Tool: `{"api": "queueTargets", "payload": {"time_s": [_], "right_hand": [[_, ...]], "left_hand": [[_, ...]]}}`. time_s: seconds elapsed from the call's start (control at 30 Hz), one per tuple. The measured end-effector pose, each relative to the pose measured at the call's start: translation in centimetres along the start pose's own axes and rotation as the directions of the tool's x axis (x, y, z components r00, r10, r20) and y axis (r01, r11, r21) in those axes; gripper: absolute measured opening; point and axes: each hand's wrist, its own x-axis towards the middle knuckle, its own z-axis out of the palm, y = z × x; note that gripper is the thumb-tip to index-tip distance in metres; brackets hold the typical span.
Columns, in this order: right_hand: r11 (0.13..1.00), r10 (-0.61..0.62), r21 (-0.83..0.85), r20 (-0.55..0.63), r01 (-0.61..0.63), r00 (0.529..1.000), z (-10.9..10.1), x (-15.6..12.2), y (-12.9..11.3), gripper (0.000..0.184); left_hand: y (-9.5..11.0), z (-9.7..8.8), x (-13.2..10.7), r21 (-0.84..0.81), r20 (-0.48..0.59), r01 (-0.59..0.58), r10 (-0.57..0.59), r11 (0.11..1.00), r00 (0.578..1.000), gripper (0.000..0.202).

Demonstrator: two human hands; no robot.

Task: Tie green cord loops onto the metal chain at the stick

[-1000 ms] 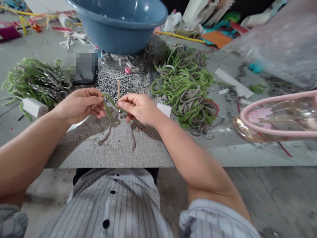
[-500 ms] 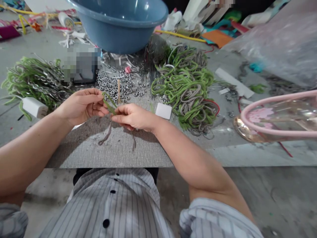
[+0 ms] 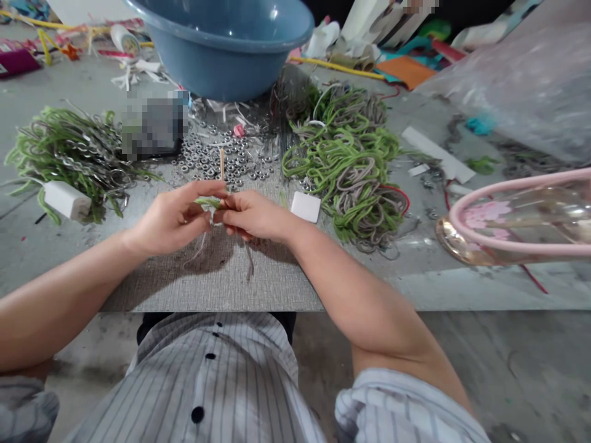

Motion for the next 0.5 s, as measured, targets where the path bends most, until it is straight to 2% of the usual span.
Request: {"api": "queueTargets", "payload": {"time_s": [0.1,0.23,0.5], "right_hand": [[1.000,-0.014,0.026,-0.005,0.014,1.000,-0.1,0.1,0.3,0.018],[0.999,-0.020,0.039,-0.010,0.020,1.000,-0.4,0.2,0.6,0.022],[0.999,-0.022,0.042,-0.040,0.024,0.999,-0.6,0.1,0.4,0.043]], "left_hand": [[-0.7,0.2,0.2,0.142,0.023,-0.070,0.067,0.987,0.997,0.037],[-1.2,0.1,0.2,0.278,0.009,-0.083,0.084,0.957,0.996,0.029],[-1.5,0.3,0.2,0.342,-0.026,-0.058,0.071,0.938,0.997,0.023]]}}
